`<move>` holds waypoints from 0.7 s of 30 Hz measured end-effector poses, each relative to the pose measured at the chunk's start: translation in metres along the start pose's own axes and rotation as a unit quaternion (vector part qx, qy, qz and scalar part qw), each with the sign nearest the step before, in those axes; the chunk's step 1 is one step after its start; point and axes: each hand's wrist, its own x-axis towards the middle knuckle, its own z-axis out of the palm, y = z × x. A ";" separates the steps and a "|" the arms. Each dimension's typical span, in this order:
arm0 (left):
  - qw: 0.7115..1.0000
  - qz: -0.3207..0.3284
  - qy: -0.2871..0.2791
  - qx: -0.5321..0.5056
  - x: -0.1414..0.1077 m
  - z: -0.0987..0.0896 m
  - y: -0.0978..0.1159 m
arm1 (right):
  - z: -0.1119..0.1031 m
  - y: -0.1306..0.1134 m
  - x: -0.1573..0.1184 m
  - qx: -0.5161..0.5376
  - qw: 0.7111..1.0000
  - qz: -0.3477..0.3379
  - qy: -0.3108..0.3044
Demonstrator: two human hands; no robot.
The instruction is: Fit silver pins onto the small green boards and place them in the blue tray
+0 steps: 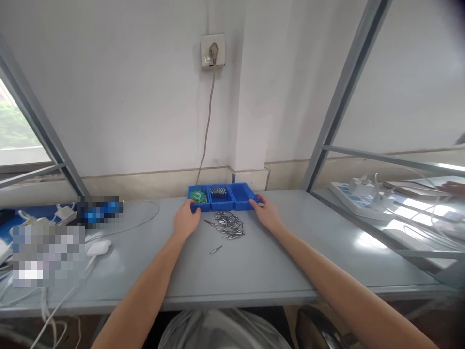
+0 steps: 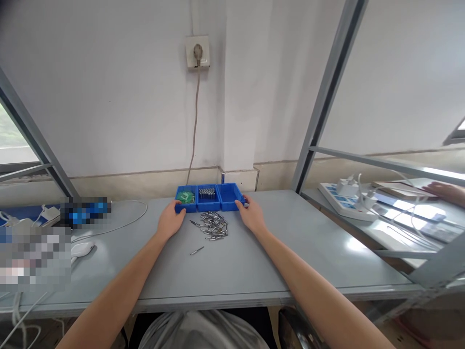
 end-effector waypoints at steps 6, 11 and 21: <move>1.000 -0.009 0.006 0.024 0.001 -0.002 0.000 | -0.002 -0.005 -0.001 0.013 1.000 0.011 -0.004; 0.998 -0.029 0.031 0.050 0.001 -0.004 0.000 | -0.001 -0.004 0.000 0.025 1.000 0.016 0.004; 0.995 -0.023 0.094 0.019 -0.006 -0.018 0.011 | -0.009 -0.014 -0.010 0.098 0.989 -0.025 0.105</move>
